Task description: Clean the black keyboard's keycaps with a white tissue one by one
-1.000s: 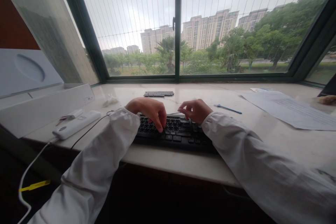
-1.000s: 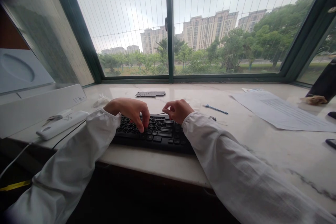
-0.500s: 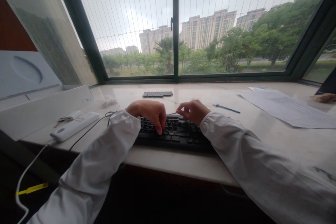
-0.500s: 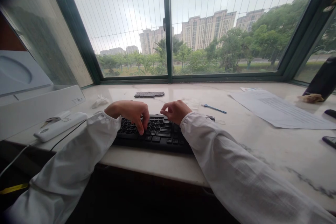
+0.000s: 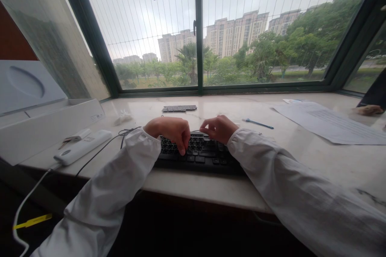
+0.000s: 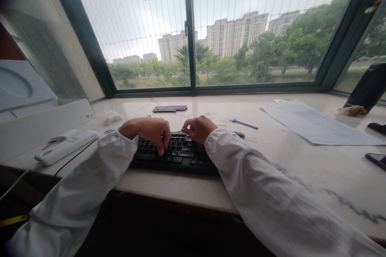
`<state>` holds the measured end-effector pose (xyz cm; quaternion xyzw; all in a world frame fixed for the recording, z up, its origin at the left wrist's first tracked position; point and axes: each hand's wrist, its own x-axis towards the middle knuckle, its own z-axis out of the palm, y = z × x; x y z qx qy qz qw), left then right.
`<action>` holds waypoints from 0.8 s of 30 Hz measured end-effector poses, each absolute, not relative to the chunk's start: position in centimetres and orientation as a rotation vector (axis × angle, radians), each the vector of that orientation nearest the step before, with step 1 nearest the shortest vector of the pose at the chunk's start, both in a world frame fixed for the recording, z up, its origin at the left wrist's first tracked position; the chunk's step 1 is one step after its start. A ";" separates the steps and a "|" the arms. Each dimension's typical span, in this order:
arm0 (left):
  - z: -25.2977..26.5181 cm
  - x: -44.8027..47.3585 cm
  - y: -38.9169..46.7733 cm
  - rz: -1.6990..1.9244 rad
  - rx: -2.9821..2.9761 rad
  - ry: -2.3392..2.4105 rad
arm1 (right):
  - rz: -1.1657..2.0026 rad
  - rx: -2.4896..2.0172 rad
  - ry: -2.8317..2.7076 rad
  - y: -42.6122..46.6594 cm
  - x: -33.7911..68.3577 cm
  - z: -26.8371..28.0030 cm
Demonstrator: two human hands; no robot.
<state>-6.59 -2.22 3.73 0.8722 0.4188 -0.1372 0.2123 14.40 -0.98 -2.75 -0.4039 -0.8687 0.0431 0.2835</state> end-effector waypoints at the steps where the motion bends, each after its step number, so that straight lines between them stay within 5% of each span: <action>1: 3.6 -6.6 -2.1 -0.390 2.410 1.168 | 0.115 -1.082 -2.324 -1.0 14.4 -2.7; 24: 4.0 -3.6 -0.8 -0.668 2.449 1.162 | 0.071 -1.079 -2.379 -1.0 14.3 -2.7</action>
